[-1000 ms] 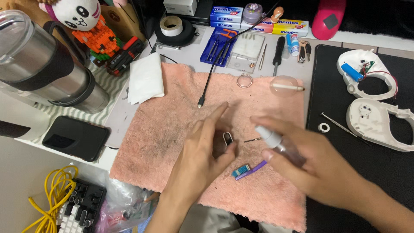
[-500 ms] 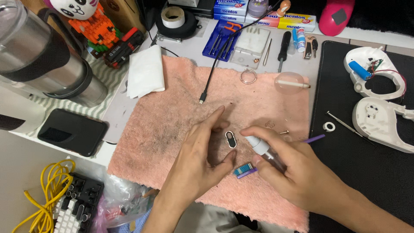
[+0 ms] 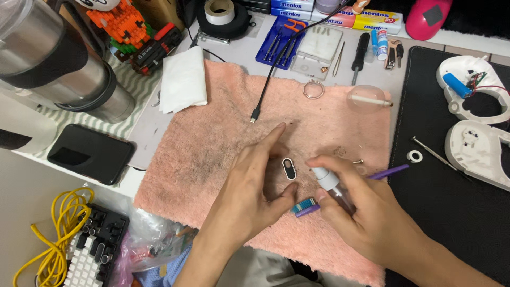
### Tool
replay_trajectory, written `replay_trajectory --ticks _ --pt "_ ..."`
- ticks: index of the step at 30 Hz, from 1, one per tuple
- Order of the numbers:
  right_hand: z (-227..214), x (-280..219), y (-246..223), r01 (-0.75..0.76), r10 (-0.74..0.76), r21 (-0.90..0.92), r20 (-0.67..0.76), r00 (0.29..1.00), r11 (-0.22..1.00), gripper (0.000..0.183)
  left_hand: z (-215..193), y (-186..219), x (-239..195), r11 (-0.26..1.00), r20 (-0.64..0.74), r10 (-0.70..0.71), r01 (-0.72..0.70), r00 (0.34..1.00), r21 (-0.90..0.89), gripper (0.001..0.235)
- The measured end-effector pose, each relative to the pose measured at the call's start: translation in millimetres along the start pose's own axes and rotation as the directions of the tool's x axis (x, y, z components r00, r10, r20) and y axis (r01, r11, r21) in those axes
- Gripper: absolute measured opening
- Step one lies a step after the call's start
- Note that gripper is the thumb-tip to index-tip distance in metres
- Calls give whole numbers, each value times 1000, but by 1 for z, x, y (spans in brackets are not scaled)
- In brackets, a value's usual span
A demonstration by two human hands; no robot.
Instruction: The person cleans several small objects on a desk using a spray bottle, a toothbrush, and a metal pick. They spray liquid onto a small white figurine, a white ring, a metal paperclip, a clear plastic cap, and a copper ring, then scrub each with the toothbrush and occasionally use the metal pick to clean crevices.
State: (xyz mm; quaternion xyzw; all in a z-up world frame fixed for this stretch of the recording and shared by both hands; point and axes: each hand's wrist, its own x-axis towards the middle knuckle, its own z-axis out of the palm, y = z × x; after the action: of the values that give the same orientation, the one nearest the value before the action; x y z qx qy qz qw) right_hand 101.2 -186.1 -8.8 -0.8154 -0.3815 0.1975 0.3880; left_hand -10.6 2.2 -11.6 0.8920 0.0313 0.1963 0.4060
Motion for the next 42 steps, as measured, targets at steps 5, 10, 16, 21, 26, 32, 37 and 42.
replay_trajectory --ticks 5,10,16,21,26,32,37,42 --pt "0 -4 6 -15 16 19 -53 998 1000 53 -4 11 9 995 68 -99 97 993 28 88" --pt "-4 -10 11 -26 31 56 -85 996 998 54 -6 16 12 990 82 -132 126 988 70 93" --pt "-5 -18 17 162 -152 46 -171 974 986 55 4 20 5 926 -152 -194 130 969 -354 86" --pt "-1 -24 23 222 -192 186 -167 967 957 51 21 11 -4 453 -118 -228 -2 966 -892 77" --pt "0 -22 18 333 -313 324 -112 943 886 48 24 9 -6 433 -58 -249 57 967 -900 78" --pt "2 -25 30 273 -260 152 -100 960 950 49 23 9 -8 410 -36 -236 66 971 -910 78" --pt "-1 -20 16 231 -208 179 -136 969 956 41 22 6 -8 414 -36 -278 86 960 -906 75" --pt "-23 -7 3 33 -19 47 -275 961 998 58 15 4 -1 521 -5 -389 215 921 -826 58"
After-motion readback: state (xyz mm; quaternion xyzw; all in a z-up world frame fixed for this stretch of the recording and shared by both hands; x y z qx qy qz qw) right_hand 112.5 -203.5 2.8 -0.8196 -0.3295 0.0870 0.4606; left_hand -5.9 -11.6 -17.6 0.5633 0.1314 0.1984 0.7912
